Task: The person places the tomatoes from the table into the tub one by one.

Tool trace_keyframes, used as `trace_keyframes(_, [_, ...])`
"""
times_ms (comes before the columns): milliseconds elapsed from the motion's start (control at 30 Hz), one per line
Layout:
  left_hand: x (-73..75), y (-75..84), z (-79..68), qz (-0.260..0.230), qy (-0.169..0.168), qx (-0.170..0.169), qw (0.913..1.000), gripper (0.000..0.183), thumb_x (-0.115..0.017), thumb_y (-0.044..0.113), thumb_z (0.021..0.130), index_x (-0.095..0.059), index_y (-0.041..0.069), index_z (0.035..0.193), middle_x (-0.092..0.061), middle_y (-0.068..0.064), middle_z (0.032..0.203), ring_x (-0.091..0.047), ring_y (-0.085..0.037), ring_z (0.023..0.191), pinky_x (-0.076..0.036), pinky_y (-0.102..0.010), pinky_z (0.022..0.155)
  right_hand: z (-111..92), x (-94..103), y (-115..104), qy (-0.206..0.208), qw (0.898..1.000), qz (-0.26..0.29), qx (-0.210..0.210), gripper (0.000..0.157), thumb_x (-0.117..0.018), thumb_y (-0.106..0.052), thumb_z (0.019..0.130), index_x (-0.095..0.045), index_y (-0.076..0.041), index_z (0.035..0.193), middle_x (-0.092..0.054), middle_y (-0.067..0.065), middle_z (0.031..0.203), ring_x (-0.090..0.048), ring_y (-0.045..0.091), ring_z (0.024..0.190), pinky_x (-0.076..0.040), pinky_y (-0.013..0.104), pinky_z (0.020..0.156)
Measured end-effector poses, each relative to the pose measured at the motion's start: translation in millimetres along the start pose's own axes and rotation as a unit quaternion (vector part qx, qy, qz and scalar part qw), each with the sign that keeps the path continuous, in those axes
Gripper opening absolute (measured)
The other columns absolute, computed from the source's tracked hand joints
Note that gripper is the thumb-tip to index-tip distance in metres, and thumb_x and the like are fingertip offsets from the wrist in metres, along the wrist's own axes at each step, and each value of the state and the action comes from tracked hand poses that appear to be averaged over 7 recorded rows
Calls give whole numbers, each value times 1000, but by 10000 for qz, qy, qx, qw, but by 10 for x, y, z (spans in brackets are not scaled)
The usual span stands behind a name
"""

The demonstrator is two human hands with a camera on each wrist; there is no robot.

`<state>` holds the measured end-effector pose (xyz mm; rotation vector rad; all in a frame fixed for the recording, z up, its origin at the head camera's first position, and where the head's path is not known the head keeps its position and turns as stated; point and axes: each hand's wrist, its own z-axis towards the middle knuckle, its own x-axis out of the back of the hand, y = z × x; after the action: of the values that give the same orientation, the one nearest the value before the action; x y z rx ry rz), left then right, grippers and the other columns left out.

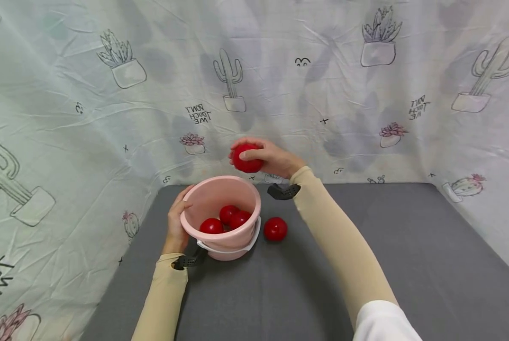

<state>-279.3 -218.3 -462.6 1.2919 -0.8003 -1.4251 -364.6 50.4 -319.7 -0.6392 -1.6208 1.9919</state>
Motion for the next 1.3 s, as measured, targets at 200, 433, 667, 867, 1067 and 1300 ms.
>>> trace_keyframes(200, [1, -18, -6, 82, -37, 54, 9999, 55, -40, 15, 93, -51, 14, 146, -54, -3, 144, -51, -20, 127, -47, -31, 104, 360, -266, 276, -465, 9981, 366, -178, 32, -53, -7, 88, -65, -16, 116, -66, 6, 117, -61, 23, 113, -57, 36, 94])
trace_keyframes(433, [-27, -83, -8, 188, -116, 46, 9997, 51, -38, 17, 95, -52, 18, 144, -53, -4, 146, -50, -23, 129, -44, -40, 109, 617, -496, 521, -830, 9937, 699, -291, 33, -55, -11, 88, -65, -16, 119, -67, 6, 119, -61, 24, 115, -44, 51, 112])
trace_keyframes(667, [-78, -84, -6, 190, -120, 93, 9997, 54, -38, 18, 94, -50, 18, 146, -52, -1, 148, -48, -21, 130, -43, -35, 108, 647, -498, 639, -907, 9922, 581, -632, 32, -54, -9, 89, -63, -13, 119, -65, 9, 122, -59, 26, 118, -44, 50, 113])
trace_keyframes(867, [-75, -32, 21, 160, -105, 14, 9998, 53, -39, 17, 93, -51, 18, 145, -53, 0, 147, -50, -19, 128, -44, -35, 108, 657, -458, 692, -814, 9905, -221, -1087, 36, -59, -12, 89, -61, -11, 125, -64, 7, 124, -56, 26, 120, -53, 35, 99])
trace_keyframes(1067, [-45, 15, 44, 178, -35, 29, 9998, 57, -39, 15, 91, -49, 13, 147, -53, -3, 146, -52, -18, 125, -46, -31, 104, 653, -457, 736, -849, 9788, -896, -1634, 43, -67, -18, 88, -61, -11, 130, -63, 8, 128, -57, 26, 121, -51, 44, 104])
trace_keyframes(1300, [-8, 13, 34, 247, 6, 45, 9997, 58, -39, 13, 90, -49, 12, 147, -53, -4, 147, -52, -18, 127, -49, -23, 100, 662, -512, 844, -1414, 9654, -1013, -1942, 43, -71, -17, 86, -60, -9, 128, -58, 16, 134, -59, 24, 117, -48, 52, 108])
